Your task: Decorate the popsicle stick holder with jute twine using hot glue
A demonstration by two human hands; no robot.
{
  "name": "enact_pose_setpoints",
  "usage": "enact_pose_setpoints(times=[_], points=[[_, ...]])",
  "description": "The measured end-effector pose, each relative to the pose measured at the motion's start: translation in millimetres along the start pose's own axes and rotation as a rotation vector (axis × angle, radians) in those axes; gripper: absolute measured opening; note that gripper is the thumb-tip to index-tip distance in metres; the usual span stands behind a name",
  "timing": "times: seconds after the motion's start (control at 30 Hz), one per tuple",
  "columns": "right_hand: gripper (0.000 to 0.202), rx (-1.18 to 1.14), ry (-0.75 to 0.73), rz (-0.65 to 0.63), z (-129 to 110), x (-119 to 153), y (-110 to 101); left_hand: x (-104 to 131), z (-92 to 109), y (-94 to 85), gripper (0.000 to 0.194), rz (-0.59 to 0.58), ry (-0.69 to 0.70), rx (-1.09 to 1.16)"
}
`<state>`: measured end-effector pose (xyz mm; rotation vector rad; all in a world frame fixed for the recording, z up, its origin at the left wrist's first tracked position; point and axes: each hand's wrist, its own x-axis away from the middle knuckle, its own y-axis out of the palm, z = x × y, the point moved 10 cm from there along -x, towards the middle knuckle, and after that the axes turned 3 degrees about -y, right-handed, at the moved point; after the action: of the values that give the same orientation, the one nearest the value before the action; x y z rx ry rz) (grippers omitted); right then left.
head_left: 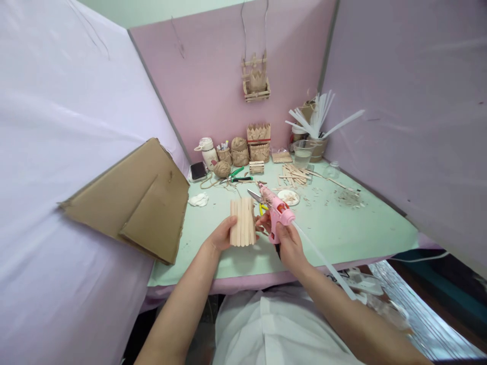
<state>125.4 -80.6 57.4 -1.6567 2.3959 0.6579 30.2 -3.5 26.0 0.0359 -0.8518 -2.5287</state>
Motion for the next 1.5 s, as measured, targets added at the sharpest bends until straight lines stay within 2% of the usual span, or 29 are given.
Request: enact_pose_setpoints(times=[0.07,0.17,0.63,0.77,0.87,1.13,1.33,1.5], points=[[0.044,0.003,-0.026,0.031,-6,0,-3,-1,5,2.1,0.067,-0.008,0.046,0.009],[0.041,-0.032,-0.026,0.013,-9,1,1,-1,11,3.1,0.065,-0.003,0.091,-0.001],[0.028,-0.253,-0.006,-0.032,2,1,13,4,11,15.2,0.077,-0.095,0.071,-0.026],[0.032,-0.232,0.006,-0.037,9,4,13,5,15,16.7,0.071,-0.106,0.104,-0.013],[0.032,-0.221,-0.006,0.021,11,6,7,6,16,14.8,0.068,-0.087,0.112,-0.017],[0.029,-0.249,0.025,0.064,23,7,3,8,15,6.0,0.078,-0.055,0.105,-0.076],[0.031,-0.240,0.041,0.061,31,8,1,7,15,12.6,0.071,-0.101,0.083,-0.044],[0.037,-0.161,0.070,0.055,31,9,1,6,14,14.7,0.070,-0.070,0.075,-0.078]])
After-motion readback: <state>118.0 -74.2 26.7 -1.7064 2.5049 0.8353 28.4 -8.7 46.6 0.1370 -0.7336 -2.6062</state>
